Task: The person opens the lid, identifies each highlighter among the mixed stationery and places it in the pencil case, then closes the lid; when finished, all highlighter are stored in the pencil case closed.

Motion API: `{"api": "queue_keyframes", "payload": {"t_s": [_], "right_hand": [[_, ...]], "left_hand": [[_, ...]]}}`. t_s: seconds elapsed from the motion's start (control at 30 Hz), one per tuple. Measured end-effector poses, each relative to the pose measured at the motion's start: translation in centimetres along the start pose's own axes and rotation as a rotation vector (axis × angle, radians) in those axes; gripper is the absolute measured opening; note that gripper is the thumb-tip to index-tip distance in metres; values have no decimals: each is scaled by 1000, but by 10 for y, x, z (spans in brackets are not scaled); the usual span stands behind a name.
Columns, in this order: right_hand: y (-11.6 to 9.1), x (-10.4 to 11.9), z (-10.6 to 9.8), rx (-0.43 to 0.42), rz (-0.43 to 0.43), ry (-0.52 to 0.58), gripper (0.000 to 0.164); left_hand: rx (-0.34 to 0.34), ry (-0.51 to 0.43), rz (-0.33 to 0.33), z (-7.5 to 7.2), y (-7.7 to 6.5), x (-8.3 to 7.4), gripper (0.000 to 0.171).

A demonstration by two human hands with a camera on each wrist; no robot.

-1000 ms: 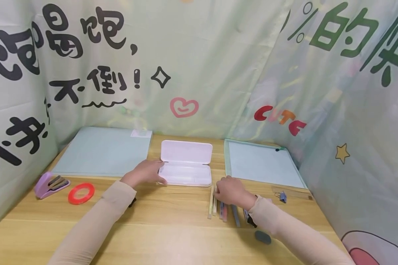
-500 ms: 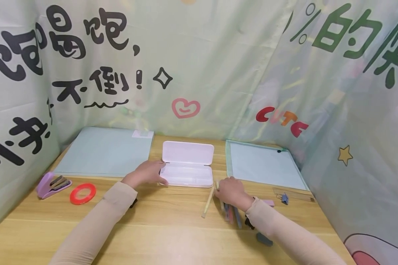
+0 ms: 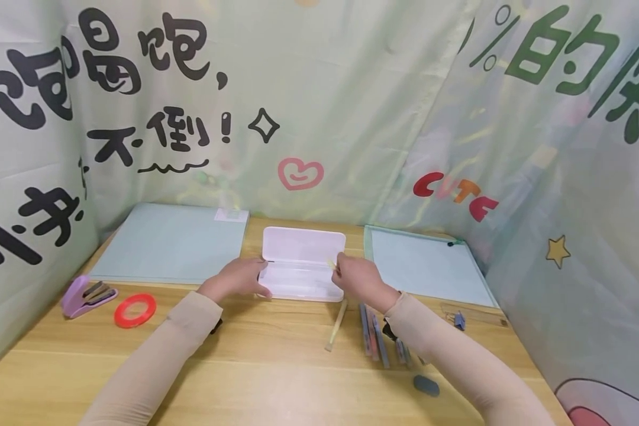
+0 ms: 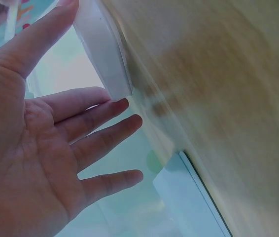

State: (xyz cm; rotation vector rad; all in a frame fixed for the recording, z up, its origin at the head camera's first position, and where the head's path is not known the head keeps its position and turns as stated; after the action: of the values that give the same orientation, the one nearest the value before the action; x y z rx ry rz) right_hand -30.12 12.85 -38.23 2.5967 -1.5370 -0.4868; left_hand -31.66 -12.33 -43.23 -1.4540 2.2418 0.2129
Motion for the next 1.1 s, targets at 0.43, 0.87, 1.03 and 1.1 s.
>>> {"api": "queue_keyframes", "payload": {"t_s": [0.43, 0.87, 1.03, 1.1], "right_hand": [[39, 28, 21, -208, -236, -242, 9], [50, 52, 50, -60, -337, -330, 13], [51, 53, 52, -19, -355, -332, 14], [49, 52, 51, 0, -358, -333, 14]], "left_hand": [[0, -8, -12, -2, -3, -3, 92], [-19, -2, -11, 0, 0, 0, 95], [-18, -11, -19, 0, -1, 0, 95], [-19, -12, -20, 0, -1, -1, 95]]}}
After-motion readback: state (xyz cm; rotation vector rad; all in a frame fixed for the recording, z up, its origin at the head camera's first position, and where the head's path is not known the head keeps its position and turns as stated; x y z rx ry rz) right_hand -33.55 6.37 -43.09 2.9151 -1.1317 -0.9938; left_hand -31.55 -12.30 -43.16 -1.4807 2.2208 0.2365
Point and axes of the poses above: each hand's wrist, its own y-axis towards the middle knuckle, its own z-axis out of the palm, x = y × z, the point moved 3 cm from there along y, towards the middle knuckle, and after that the axes turned 13 degrees about -y, right-handed, at the moved point
